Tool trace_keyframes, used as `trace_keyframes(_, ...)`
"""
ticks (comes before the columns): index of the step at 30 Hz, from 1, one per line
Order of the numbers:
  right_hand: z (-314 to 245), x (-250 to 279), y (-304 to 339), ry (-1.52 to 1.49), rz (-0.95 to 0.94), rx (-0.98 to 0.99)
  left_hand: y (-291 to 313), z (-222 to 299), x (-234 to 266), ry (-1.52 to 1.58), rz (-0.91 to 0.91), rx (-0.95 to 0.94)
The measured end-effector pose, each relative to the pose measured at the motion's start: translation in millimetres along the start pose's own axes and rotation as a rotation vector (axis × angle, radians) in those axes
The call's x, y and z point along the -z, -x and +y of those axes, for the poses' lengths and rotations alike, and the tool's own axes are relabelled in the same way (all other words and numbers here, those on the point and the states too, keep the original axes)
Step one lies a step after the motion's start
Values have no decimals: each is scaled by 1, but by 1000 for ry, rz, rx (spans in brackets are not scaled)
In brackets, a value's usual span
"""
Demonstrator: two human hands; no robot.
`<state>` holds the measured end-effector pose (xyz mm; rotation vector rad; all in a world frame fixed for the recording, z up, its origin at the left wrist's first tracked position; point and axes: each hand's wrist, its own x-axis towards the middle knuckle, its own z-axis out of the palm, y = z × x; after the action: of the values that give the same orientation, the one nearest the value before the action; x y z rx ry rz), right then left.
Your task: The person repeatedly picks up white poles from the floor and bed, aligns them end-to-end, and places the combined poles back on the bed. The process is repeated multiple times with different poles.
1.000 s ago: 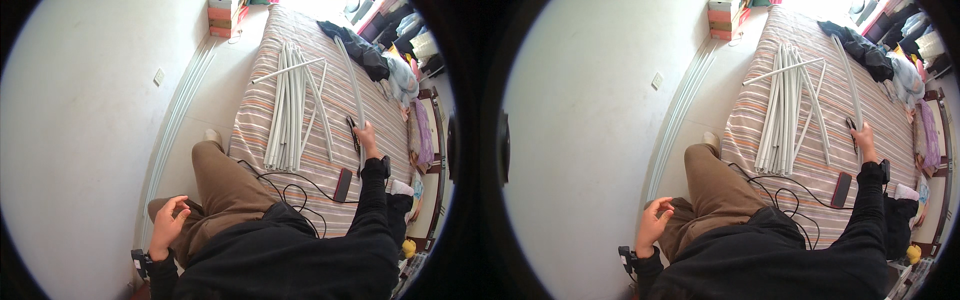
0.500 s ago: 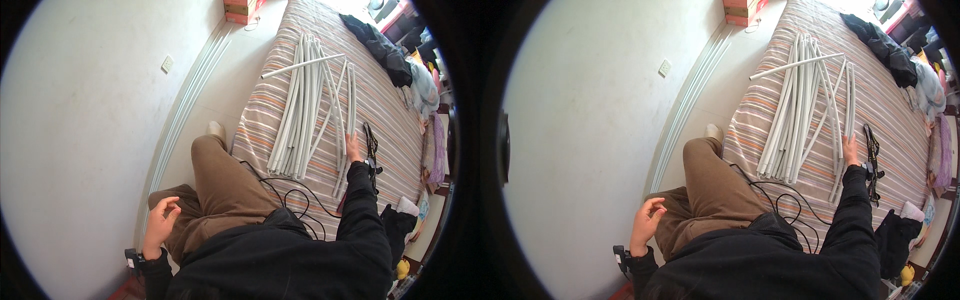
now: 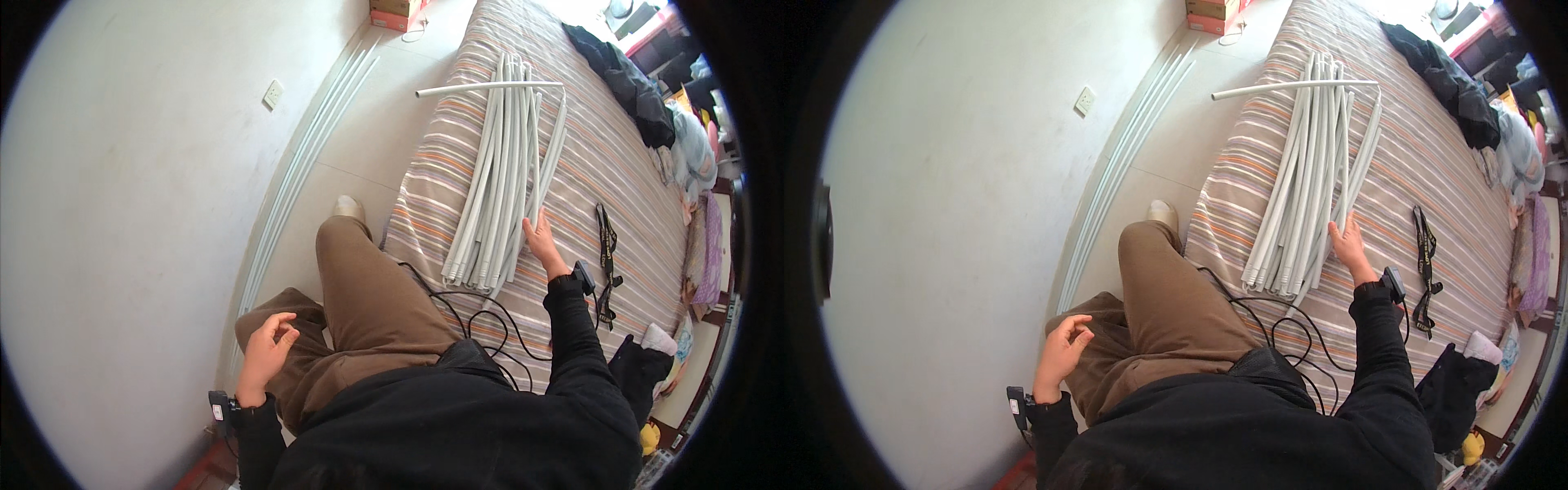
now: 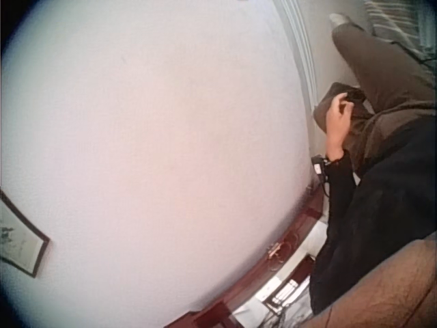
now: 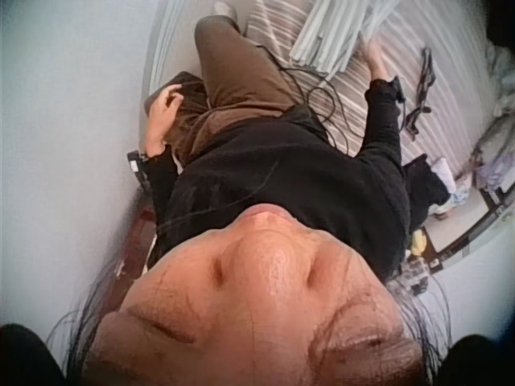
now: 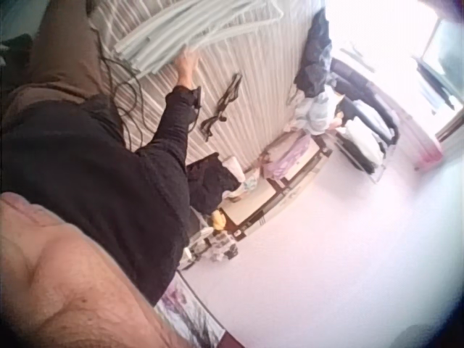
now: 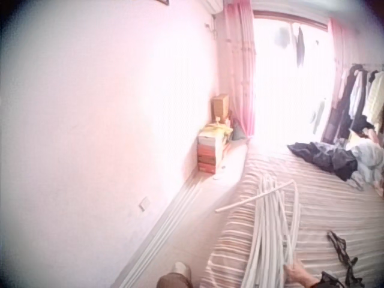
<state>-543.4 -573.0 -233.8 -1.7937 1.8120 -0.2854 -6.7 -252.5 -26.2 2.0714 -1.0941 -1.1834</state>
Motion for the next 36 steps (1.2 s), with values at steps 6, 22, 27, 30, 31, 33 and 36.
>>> trace_keyframes(6,-14,13,13,-188,160,-251,-3,-57,24,97,74,40)
trace_keyframes(22,17,46,-4,350,183,-354,-51,-175,71,149,204,185)
trace_keyframes(27,4,55,-16,308,59,-415,-54,-209,76,55,240,267)
trace_keyframes(30,-47,38,-19,361,101,-402,-50,-236,71,19,340,258)
trace_keyframes(31,-80,29,-21,313,62,-264,-50,-244,67,12,381,266)
trace_keyframes(33,-171,-14,-20,269,26,-26,-47,-259,58,-110,464,223)
trace_keyframes(36,-341,-112,22,-71,-177,529,-43,-273,48,-248,542,199)
